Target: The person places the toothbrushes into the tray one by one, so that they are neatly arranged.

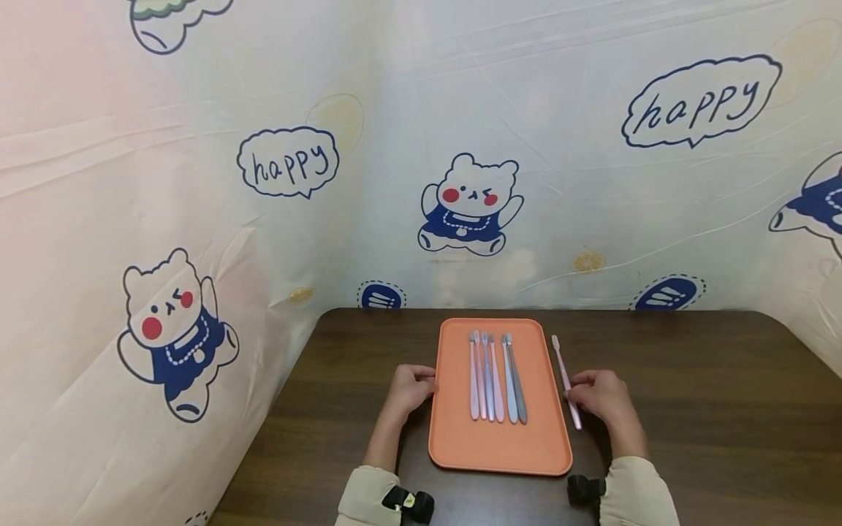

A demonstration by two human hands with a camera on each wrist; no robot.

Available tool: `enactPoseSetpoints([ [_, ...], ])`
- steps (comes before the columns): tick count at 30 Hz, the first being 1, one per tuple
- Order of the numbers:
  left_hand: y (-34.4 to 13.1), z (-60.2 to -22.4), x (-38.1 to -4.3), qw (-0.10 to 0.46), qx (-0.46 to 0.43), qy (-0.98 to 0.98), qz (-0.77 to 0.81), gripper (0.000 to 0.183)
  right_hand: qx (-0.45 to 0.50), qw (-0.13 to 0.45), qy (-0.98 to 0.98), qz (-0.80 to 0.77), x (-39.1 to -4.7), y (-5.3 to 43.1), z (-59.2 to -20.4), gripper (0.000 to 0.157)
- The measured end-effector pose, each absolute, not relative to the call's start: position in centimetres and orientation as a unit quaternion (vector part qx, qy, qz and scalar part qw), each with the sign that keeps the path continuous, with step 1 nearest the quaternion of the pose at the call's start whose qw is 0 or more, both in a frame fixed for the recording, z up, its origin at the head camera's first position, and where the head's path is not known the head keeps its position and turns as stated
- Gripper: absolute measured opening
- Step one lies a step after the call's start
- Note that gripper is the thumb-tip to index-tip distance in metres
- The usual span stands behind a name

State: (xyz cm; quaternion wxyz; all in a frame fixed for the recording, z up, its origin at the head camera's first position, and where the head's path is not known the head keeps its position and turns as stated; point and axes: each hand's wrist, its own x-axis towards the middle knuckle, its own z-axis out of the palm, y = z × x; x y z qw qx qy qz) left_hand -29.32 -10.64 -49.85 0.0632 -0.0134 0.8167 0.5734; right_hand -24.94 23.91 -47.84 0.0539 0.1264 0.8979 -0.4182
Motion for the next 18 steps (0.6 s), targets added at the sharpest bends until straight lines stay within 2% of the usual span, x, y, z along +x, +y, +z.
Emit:
enactPoseSetpoints([
  [7,-10.66,-49.80,-29.18,0.064,-0.013,0.819,0.570,0.028,0.129,0.042,0.907,-0.399,-24.92,23.85,-47.92,0.041],
  [18,-10.65,-49.84,-29.39,0.063,-0.011,0.820,0.569,0.030,0.136,0.059,0.899,-0.412,-24.93,24.01,-47.79,0.039],
])
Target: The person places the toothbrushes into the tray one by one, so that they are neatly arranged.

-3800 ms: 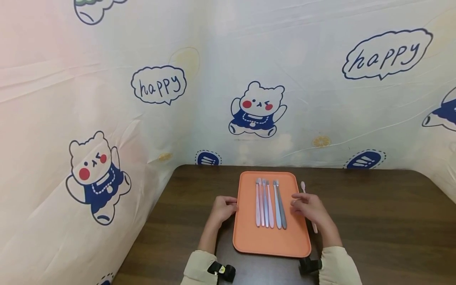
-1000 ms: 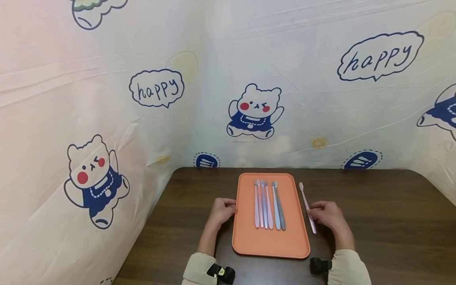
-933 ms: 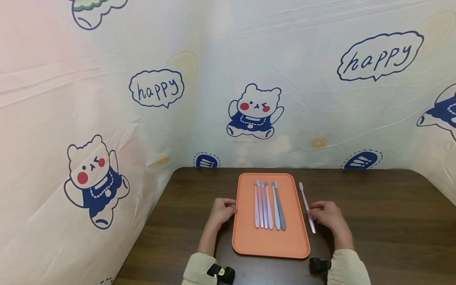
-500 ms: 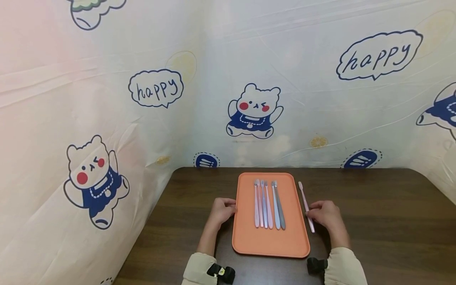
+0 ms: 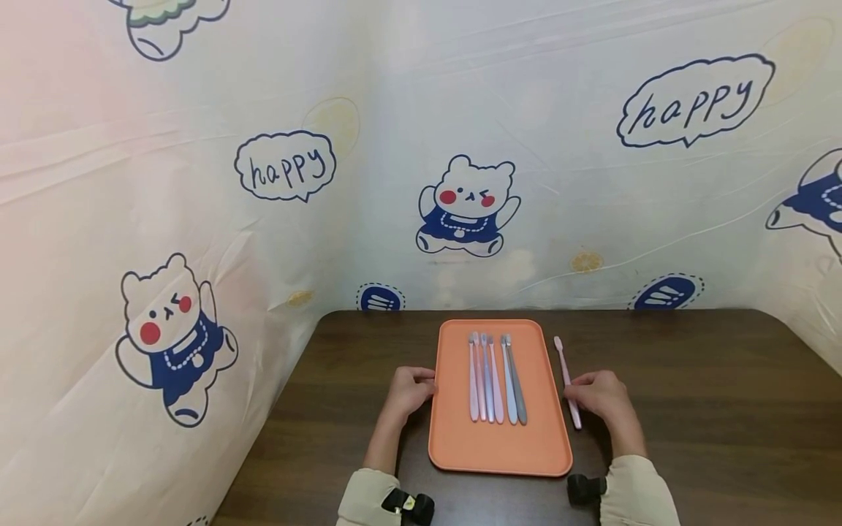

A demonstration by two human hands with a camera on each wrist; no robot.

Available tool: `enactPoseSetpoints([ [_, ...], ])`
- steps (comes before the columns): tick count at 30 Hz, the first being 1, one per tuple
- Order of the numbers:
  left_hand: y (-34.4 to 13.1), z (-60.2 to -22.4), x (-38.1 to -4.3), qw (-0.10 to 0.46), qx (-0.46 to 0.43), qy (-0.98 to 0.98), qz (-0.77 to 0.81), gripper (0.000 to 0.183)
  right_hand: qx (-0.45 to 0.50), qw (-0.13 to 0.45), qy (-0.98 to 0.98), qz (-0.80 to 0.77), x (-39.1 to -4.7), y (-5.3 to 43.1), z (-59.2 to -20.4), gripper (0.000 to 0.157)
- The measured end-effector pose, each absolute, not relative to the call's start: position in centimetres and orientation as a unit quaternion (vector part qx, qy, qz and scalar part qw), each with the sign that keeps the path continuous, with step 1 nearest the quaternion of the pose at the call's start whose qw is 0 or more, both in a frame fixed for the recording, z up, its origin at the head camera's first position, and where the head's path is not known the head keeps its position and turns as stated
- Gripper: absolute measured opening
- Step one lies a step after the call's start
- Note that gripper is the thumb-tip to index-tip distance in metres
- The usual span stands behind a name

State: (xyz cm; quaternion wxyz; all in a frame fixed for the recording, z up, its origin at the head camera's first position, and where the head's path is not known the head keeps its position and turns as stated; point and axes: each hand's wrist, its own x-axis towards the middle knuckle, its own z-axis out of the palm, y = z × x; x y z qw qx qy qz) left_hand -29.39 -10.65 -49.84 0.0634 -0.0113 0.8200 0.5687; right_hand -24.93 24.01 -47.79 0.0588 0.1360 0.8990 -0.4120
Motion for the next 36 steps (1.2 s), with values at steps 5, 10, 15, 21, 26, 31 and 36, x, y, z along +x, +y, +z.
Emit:
enactPoseSetpoints([
  [5,-10.7,-49.9,-29.4,0.064,-0.010,0.819,0.570,0.031,0.132,0.065,0.885,-0.442,-24.8,23.9,-47.7,0.037],
  [10,-10.7,-50.1,-29.4,0.065,-0.010,0.817,0.574,0.031,0.120,0.083,0.854,-0.499,-24.6,23.8,-47.6,0.035],
  [15,-10.7,-50.0,-29.3,0.067,-0.011,0.811,0.581,0.030,0.116,0.096,0.830,-0.538,-24.6,24.0,-47.6,0.036],
  [21,-10.7,-49.9,-29.2,0.067,-0.014,0.815,0.576,0.030,0.112,0.102,0.819,-0.553,-24.7,24.3,-47.9,0.035],
  [26,-10.6,-49.8,-29.3,0.065,-0.016,0.817,0.573,0.030,0.087,0.105,0.808,-0.573,-24.8,24.7,-48.1,0.042],
  [31,-10.6,-49.7,-29.3,0.067,-0.015,0.812,0.579,0.030,0.063,0.114,0.797,-0.590,-24.7,25.0,-48.3,0.047],
  [36,-10.6,-49.8,-29.2,0.068,-0.014,0.809,0.583,0.029,0.062,0.114,0.793,-0.596,-24.8,25.2,-48.3,0.044],
])
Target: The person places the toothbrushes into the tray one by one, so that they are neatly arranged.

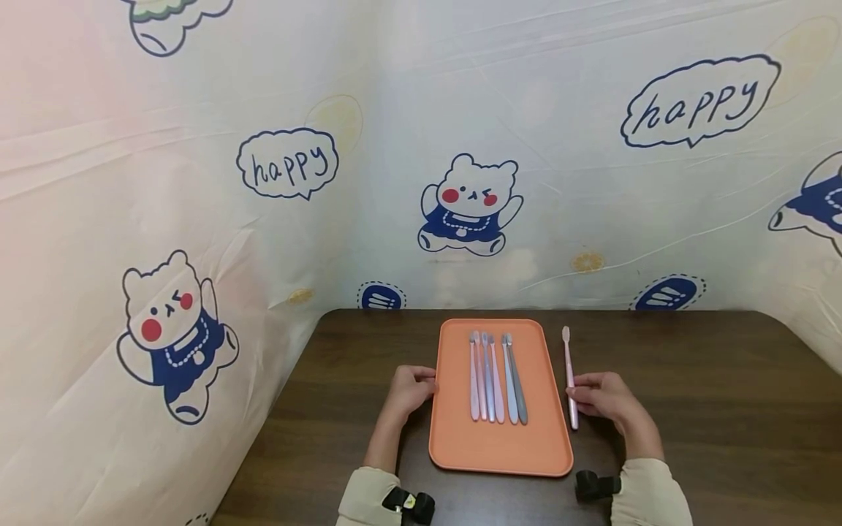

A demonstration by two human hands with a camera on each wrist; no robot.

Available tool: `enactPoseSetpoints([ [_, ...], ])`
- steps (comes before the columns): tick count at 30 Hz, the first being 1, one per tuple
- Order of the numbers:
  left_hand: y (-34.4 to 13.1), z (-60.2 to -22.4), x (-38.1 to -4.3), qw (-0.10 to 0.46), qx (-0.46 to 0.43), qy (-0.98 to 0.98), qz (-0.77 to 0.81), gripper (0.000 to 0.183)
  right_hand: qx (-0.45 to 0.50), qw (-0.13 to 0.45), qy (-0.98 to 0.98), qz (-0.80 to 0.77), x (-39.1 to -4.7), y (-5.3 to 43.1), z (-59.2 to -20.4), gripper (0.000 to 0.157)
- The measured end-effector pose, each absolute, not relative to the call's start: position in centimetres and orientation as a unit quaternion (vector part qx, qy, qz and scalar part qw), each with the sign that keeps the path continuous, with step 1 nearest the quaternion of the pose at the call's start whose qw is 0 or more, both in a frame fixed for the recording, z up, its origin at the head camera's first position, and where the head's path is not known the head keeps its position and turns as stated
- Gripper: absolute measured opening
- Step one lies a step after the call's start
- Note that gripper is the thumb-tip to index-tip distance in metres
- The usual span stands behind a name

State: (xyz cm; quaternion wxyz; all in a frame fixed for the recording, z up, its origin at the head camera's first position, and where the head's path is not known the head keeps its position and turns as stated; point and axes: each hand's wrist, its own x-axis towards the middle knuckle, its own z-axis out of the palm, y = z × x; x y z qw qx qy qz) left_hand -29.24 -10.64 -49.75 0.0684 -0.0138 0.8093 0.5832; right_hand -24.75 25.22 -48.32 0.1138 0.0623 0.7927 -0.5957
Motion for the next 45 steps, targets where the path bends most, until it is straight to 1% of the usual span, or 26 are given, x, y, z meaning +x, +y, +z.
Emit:
enactPoseSetpoints([
  [10,-10.7,-49.9,-29.4,0.070,-0.017,0.812,0.579,0.028,0.056,0.102,0.785,-0.609,-24.7,25.3,-47.9,0.046],
  [16,-10.7,-49.8,-29.5,0.069,-0.015,0.812,0.579,0.028,0.053,0.105,0.789,-0.604,-24.6,25.1,-47.4,0.045],
  [29,-10.6,-49.5,-29.7,0.070,-0.017,0.815,0.575,0.029,0.066,0.105,0.815,-0.565,-25.3,23.9,-46.9,0.045],
  [45,-10.7,-49.6,-29.3,0.064,-0.011,0.818,0.572,0.029,0.061,0.103,0.822,-0.557,-25.5,22.6,-47.0,0.042],
])
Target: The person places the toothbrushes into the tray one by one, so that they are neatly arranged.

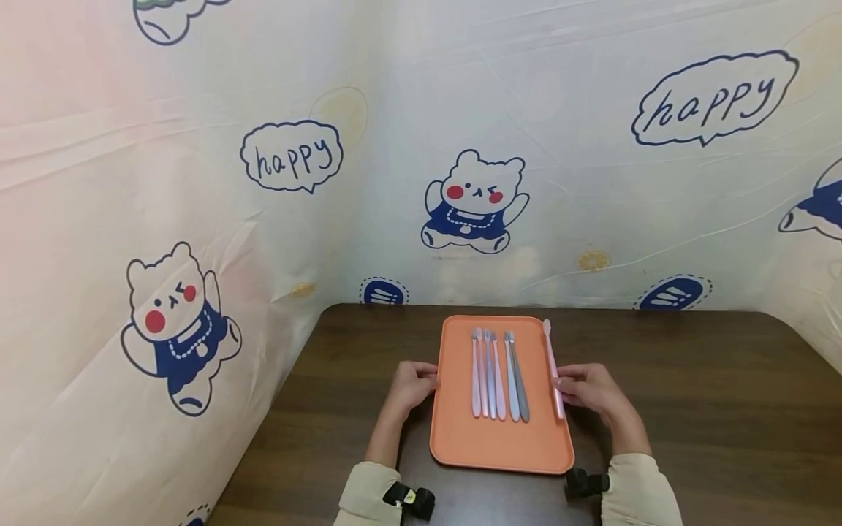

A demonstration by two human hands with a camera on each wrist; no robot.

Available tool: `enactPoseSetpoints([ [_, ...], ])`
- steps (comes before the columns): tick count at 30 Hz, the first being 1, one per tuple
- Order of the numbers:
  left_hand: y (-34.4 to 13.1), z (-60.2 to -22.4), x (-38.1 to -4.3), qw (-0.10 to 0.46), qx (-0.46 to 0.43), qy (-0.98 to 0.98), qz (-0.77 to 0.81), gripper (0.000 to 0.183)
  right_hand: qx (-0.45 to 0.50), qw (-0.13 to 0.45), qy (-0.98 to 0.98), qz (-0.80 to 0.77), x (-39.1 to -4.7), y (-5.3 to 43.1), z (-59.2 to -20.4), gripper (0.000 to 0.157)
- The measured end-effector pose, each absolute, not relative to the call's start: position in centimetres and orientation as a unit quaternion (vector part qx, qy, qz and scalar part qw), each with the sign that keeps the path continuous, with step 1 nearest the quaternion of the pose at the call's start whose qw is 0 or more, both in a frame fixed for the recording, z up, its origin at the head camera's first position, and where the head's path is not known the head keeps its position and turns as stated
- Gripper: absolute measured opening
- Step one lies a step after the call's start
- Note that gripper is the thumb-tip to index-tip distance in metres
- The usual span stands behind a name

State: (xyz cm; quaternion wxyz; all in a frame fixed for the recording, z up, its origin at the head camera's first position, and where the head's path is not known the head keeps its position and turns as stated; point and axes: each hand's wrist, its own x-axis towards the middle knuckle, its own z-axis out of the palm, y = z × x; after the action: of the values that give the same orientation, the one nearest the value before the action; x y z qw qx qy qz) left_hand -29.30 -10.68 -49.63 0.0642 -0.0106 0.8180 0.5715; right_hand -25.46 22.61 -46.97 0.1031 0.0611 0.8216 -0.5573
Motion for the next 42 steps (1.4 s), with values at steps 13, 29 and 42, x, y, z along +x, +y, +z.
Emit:
enactPoseSetpoints([
  [13,-10.7,-49.9,-29.4,0.065,-0.007,0.810,0.583,0.029,0.051,0.091,0.830,-0.548,-25.4,21.5,-46.9,0.042],
  [29,-10.8,-49.7,-29.3,0.063,-0.011,0.815,0.576,0.028,0.057,0.081,0.847,-0.522,-25.5,19.7,-47.0,0.037],
  [42,-10.8,-49.8,-29.4,0.068,-0.010,0.815,0.576,0.028,0.058,0.074,0.851,-0.516,-25.7,19.0,-47.1,0.035],
])
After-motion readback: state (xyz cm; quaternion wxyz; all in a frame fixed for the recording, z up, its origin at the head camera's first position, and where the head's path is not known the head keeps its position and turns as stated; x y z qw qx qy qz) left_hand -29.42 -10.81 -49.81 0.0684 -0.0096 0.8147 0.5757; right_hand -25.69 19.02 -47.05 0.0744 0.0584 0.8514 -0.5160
